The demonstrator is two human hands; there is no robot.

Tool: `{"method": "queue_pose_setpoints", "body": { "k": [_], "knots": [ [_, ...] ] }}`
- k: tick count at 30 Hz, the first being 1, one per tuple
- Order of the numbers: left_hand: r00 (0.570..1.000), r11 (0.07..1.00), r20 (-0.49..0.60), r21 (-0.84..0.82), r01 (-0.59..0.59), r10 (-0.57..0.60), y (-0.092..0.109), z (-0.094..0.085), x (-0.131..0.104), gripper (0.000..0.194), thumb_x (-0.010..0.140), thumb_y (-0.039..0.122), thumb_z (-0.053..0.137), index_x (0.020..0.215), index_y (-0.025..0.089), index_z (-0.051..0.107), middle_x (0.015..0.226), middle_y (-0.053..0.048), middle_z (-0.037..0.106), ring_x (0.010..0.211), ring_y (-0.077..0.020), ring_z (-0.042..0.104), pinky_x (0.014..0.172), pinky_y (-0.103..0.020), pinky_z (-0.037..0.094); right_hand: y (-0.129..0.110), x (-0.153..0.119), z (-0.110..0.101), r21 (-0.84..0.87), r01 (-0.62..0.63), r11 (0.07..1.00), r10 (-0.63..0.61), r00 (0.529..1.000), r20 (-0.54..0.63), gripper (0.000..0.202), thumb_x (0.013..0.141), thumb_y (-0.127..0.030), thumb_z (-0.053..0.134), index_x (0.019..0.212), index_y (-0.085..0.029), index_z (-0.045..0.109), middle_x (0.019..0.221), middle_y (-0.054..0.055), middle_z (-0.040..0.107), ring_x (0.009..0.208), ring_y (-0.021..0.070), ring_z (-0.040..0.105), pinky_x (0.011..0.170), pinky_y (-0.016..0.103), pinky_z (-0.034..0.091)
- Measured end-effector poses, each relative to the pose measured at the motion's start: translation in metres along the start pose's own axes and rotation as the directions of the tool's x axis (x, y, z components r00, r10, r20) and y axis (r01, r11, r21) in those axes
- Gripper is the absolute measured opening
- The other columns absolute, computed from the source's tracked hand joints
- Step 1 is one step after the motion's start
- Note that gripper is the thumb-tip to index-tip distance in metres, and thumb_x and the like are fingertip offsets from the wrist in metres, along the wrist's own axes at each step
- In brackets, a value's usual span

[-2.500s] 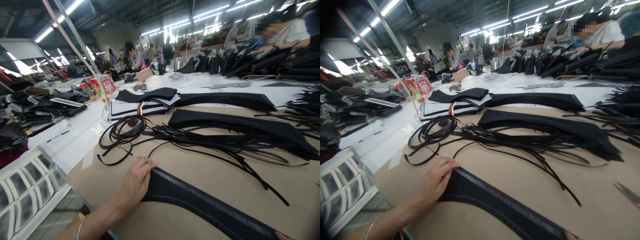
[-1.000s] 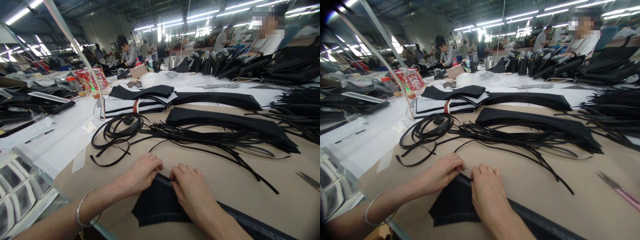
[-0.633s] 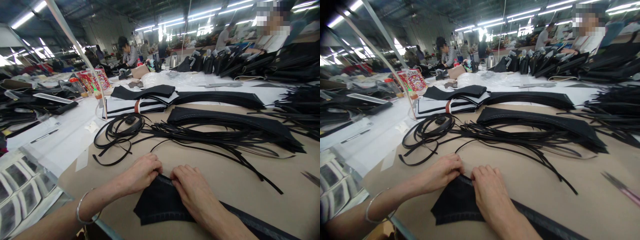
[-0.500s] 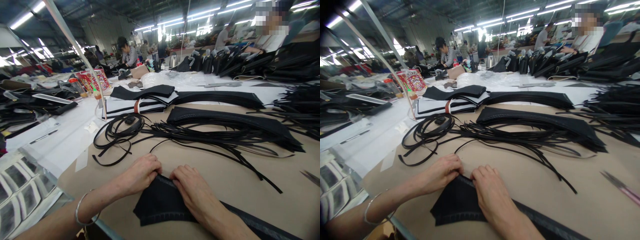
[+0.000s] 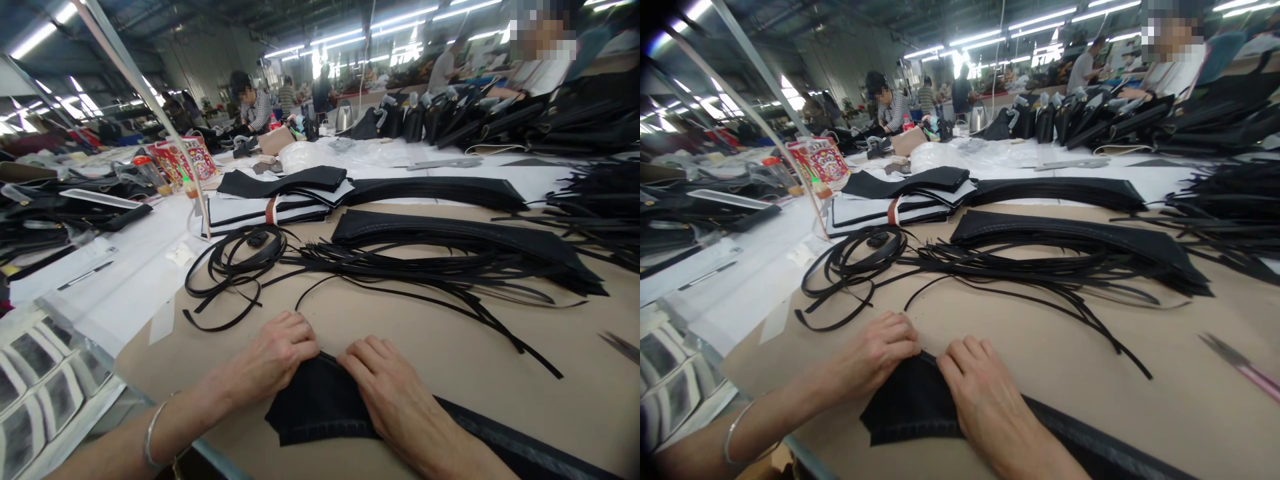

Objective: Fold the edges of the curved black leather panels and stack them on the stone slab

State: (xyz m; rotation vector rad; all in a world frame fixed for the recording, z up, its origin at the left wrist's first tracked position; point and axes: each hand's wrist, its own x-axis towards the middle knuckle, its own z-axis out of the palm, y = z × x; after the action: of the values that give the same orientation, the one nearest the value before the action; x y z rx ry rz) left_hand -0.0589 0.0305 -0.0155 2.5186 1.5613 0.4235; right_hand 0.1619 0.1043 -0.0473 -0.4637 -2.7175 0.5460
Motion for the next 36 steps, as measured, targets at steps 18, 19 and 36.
{"method": "queue_pose_setpoints", "body": {
  "k": [18, 19, 36],
  "knots": [
    [0.98, 0.939, -0.028, 0.291, -0.183, 0.199, -0.007, 0.0, -0.016, 0.021, 0.098, 0.014, 0.043, 0.108, 0.012, 0.06, 0.099, -0.008, 0.065, 0.098, -0.0212, 0.055, 0.084, -0.035, 0.043, 0.0, -0.007, 0.006, -0.223, 0.093, 0.97, -0.086, 0.996, 0.039, 0.032, 0.08, 0.0, 0.058, 0.108, -0.016, 0.055, 0.102, 0.004, 0.054, 0.086, 0.0222, 0.044, 0.079, 0.039, 0.034],
    [0.981, 0.936, -0.024, 0.304, -0.178, 0.194, -0.008, -0.002, -0.017, 0.02, 0.098, 0.014, 0.044, 0.109, 0.012, 0.061, 0.102, -0.008, 0.065, 0.1, -0.021, 0.055, 0.086, -0.036, 0.043, -0.001, -0.007, 0.006, -0.231, 0.092, 0.968, -0.084, 0.995, 0.044, 0.032, 0.081, -0.001, 0.058, 0.108, -0.016, 0.055, 0.102, 0.004, 0.054, 0.086, 0.0224, 0.044, 0.079, 0.039, 0.034],
    [0.987, 0.996, -0.146, 0.047, 0.082, -0.074, 0.03, 0.034, -0.016, 0.035, 0.095, 0.007, 0.035, 0.122, 0.014, 0.056, 0.105, -0.009, 0.064, 0.099, -0.0217, 0.055, 0.092, -0.04, 0.05, -0.003, -0.008, -0.009, -0.263, 0.147, 0.954, -0.141, 0.989, 0.041, 0.036, 0.085, -0.001, 0.06, 0.119, -0.009, 0.052, 0.096, 0.006, 0.053, 0.083, 0.0222, 0.044, 0.079, 0.038, 0.037]
  ]
}}
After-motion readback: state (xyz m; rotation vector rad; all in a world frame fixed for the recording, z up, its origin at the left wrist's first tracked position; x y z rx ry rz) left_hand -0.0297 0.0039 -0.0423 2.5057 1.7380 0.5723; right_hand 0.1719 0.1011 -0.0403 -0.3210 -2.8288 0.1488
